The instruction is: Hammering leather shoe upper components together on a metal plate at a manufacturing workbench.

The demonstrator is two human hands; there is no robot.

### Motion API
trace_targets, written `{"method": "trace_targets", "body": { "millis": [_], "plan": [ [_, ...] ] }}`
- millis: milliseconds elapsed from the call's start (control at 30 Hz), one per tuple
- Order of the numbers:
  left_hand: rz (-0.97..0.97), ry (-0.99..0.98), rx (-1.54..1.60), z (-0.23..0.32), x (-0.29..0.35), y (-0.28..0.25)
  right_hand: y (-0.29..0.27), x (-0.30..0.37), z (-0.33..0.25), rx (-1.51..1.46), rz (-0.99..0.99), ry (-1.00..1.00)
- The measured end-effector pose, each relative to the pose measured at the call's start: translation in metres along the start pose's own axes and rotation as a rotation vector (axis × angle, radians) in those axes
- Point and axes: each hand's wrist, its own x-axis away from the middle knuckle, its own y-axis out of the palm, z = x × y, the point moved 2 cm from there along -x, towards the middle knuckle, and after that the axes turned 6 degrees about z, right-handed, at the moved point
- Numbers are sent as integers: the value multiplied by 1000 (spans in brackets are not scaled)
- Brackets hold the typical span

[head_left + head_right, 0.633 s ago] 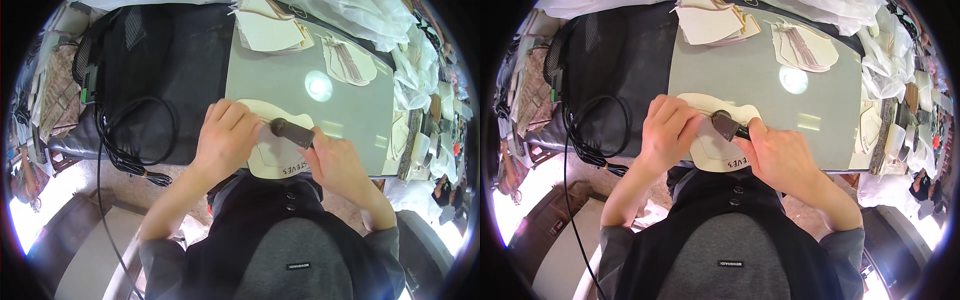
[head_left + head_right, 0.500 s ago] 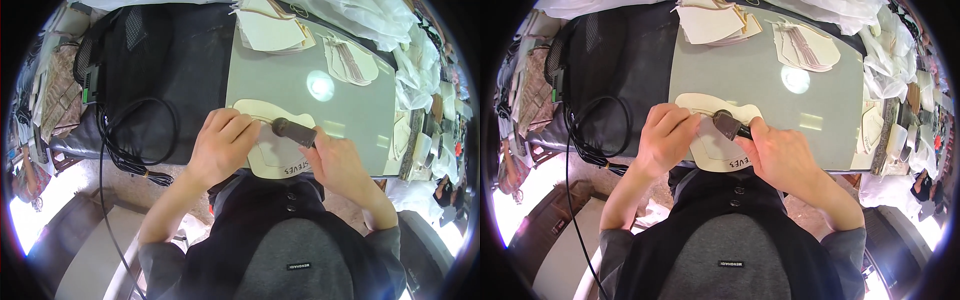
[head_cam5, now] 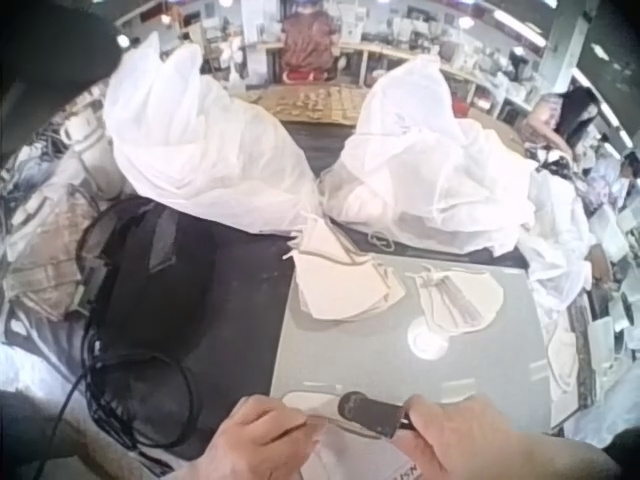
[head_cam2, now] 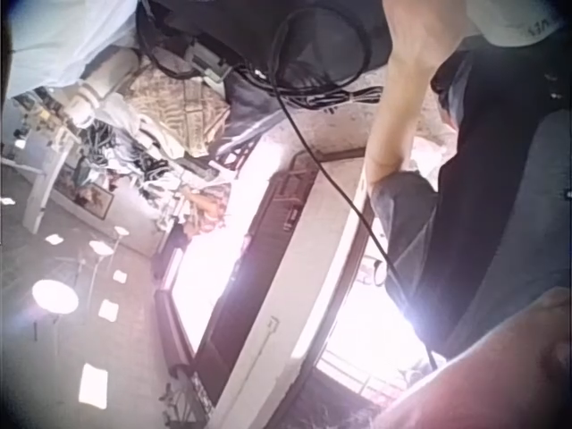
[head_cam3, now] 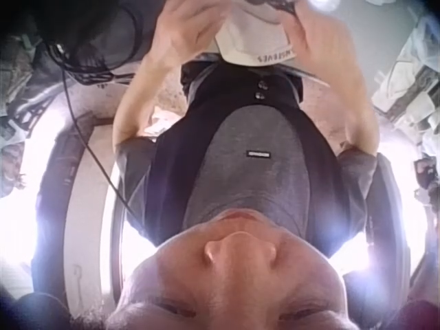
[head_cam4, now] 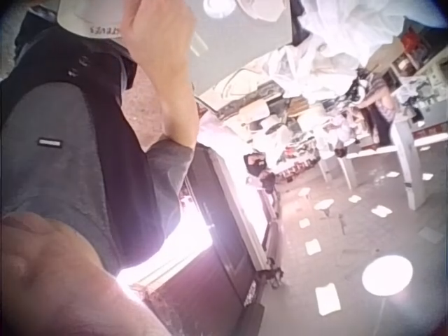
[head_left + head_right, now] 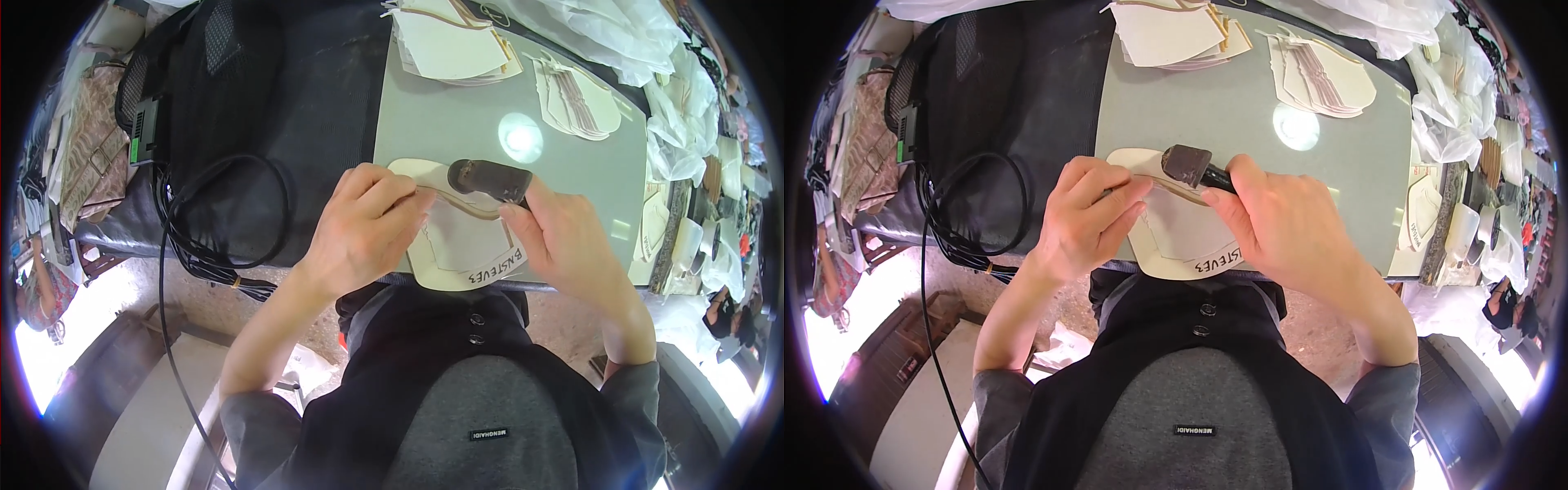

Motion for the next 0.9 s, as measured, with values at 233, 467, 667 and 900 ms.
{"method": "trace_targets", "body": {
  "millis": [233, 467, 667, 900],
  "plan": [
    [-11, 99, -57, -3, 5, -1, -6, -7, -10, -30, -16, 21],
    [2, 112, -65, -3, 6, 1, -5, -4, -15, 81, -94, -18],
    [-6, 113, -68, -5, 4, 1, -2, -2, -15, 115, -143, -12],
    [16, 90, -57, 0, 5, 1, 7, 5, -6, 130, -137, -43]
  ]
}}
